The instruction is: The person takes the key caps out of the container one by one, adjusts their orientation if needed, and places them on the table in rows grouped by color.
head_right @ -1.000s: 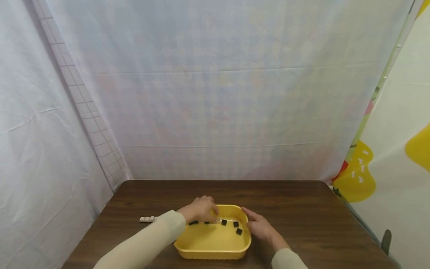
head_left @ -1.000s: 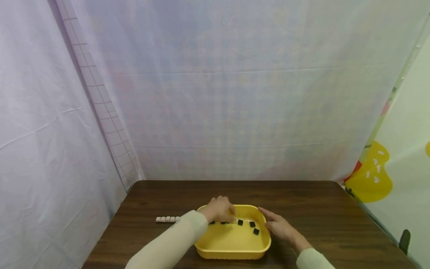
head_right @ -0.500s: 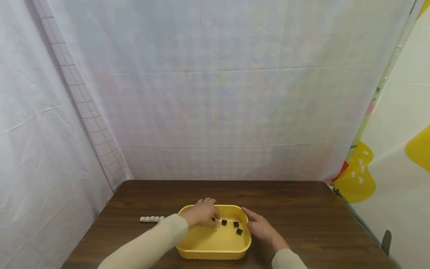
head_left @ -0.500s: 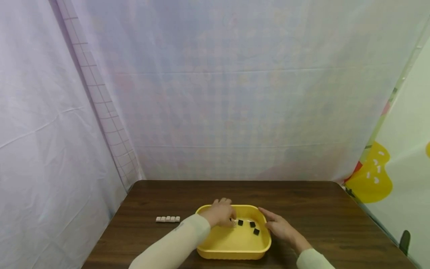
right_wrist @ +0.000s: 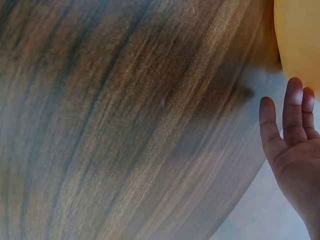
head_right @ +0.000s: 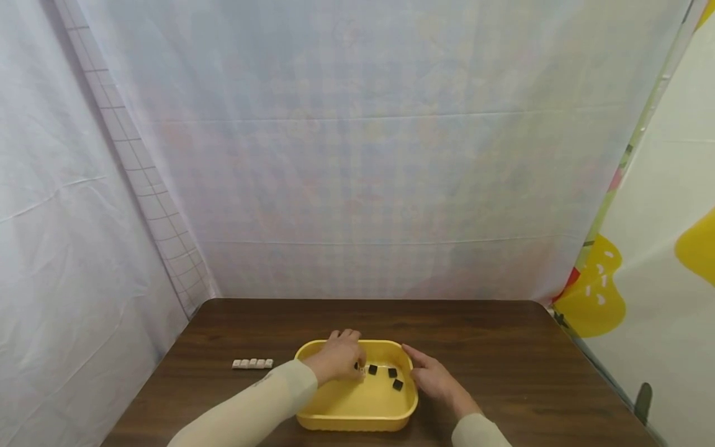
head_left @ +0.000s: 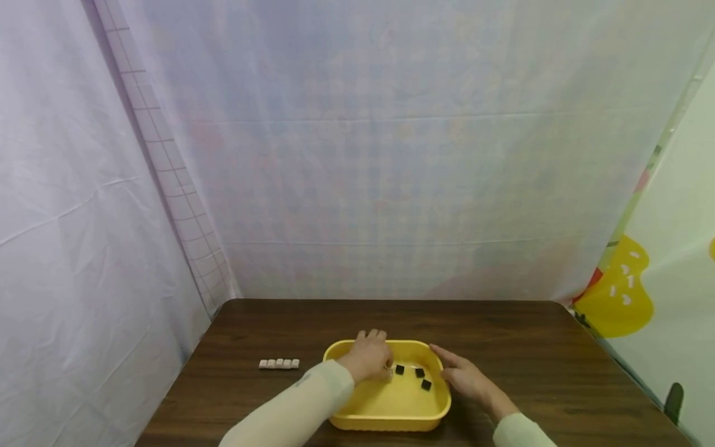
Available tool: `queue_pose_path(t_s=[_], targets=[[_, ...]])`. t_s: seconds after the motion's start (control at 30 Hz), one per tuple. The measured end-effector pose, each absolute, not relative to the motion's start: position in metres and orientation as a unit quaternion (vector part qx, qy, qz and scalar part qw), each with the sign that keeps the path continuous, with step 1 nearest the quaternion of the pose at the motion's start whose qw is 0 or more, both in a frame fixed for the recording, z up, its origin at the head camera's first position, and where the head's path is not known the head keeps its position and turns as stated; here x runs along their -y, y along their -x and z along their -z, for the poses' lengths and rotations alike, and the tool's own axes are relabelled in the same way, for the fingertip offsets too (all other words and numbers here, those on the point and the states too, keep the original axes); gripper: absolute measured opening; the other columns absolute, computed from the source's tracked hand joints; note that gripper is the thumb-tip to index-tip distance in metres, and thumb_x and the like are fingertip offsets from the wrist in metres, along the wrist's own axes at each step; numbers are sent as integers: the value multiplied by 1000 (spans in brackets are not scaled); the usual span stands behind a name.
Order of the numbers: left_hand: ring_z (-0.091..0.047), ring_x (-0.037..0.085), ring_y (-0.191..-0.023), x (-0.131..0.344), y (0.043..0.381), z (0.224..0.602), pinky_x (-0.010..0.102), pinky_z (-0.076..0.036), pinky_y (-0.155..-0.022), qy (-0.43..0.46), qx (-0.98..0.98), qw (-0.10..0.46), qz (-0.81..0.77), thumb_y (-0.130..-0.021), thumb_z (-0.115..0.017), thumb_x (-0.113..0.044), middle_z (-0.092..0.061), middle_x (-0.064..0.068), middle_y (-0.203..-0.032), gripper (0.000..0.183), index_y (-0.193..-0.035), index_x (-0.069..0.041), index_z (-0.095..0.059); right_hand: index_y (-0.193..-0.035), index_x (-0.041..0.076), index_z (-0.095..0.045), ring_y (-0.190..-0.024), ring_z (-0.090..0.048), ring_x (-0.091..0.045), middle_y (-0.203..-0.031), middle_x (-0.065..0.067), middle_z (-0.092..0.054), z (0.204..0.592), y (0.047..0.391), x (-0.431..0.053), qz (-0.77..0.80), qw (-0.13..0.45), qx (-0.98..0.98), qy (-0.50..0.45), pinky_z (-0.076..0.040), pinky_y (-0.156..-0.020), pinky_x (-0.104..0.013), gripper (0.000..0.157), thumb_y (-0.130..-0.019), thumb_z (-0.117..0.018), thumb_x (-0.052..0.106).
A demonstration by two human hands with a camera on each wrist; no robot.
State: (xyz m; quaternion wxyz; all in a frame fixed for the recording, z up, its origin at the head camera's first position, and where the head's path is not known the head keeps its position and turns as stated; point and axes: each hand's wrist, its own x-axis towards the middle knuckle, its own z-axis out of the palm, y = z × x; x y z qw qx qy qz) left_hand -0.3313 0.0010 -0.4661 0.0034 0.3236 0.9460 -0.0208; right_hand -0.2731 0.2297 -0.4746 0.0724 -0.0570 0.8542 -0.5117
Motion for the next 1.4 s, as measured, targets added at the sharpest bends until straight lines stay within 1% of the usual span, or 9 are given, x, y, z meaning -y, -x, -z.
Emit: queue_pose_path(t_s=[0.33, 0.5, 0.73, 0.93, 1.07, 1.17, 1.23, 1.3, 1.4], targets=[[-47, 19, -115, 0, 336, 449, 42, -39, -96, -326, -944, 1, 48, -85, -76, -46, -56, -6, -109, 10, -89, -37, -77, -148, -1, -43, -139, -31, -48, -150, -27, -38, 474, 271, -228, 508, 68, -857, 53, -25, -110, -62, 61, -88, -54, -1], [-47, 17, -113, 2, 336, 438, 40, -39, -95, -326, -945, 13, 31, -84, -78, -42, -56, -8, -105, 8, -88, -35, -78, -148, 0, -43, -139, -31, -48, -150, -27, -38, 474, 272, -228, 501, 67, -861, 48, -24, -110, -62, 61, -88, -55, 0], [-44, 13, -91, 4, 339, 433, 31, -39, -82, -352, -936, 6, 1, -86, -78, -36, -53, -10, -91, 11, -79, -27, -77, -148, 0, -43, -139, -30, -48, -151, -27, -37, 474, 273, -229, 503, 70, -860, 45, -24, -110, -62, 61, -88, -55, 0], [-42, 12, -83, 3, 340, 434, 27, -40, -77, -370, -929, -17, 1, -89, -76, -32, -53, -9, -86, 17, -76, -22, -76, -148, 0, -42, -139, -29, -49, -151, -28, -36, 474, 272, -228, 500, 69, -862, 47, -22, -110, -63, 61, -88, -55, 0], [-44, 12, -81, 2, 342, 434, 26, -41, -79, -380, -924, -48, 2, -90, -75, -30, -55, -8, -85, 16, -78, -20, -77, -148, -1, -42, -139, -28, -49, -151, -28, -36, 474, 271, -228, 507, 72, -858, 47, -23, -110, -63, 61, -89, -54, -1], [-50, 8, -72, 2, 342, 433, 24, -45, -81, -390, -919, -44, -24, -91, -74, -25, -59, -11, -74, 19, -74, -18, -76, -149, -1, -41, -139, -28, -49, -151, -28, -35, 473, 271, -228, 509, 75, -856, 46, -23, -110, -63, 61, -89, -54, 0], [-48, 5, -59, 2, 342, 431, 21, -46, -72, -392, -918, -35, -46, -92, -72, -22, -55, -11, -62, 24, -69, -17, -72, -149, -1, -41, -140, -28, -49, -151, -29, -35, 473, 271, -228, 506, 75, -858, 46, -23, -110, -63, 61, -89, -54, 0], [-39, 5, -47, 3, 342, 430, 20, -42, -58, -386, -919, -21, -73, -94, -69, -18, -48, -9, -53, 29, -65, -16, -67, -149, -1, -41, -140, -28, -49, -151, -28, -36, 473, 272, -228, 504, 74, -859, 46, -23, -110, -63, 62, -88, -54, 0], [-32, 6, -44, 3, 340, 429, 21, -35, -48, -371, -923, 2, -102, -95, -67, -15, -46, -7, -54, 26, -69, -15, -66, -149, -1, -41, -140, -28, -49, -151, -28, -35, 474, 272, -229, 507, 75, -858, 46, -22, -110, -63, 62, -88, -54, 0]])
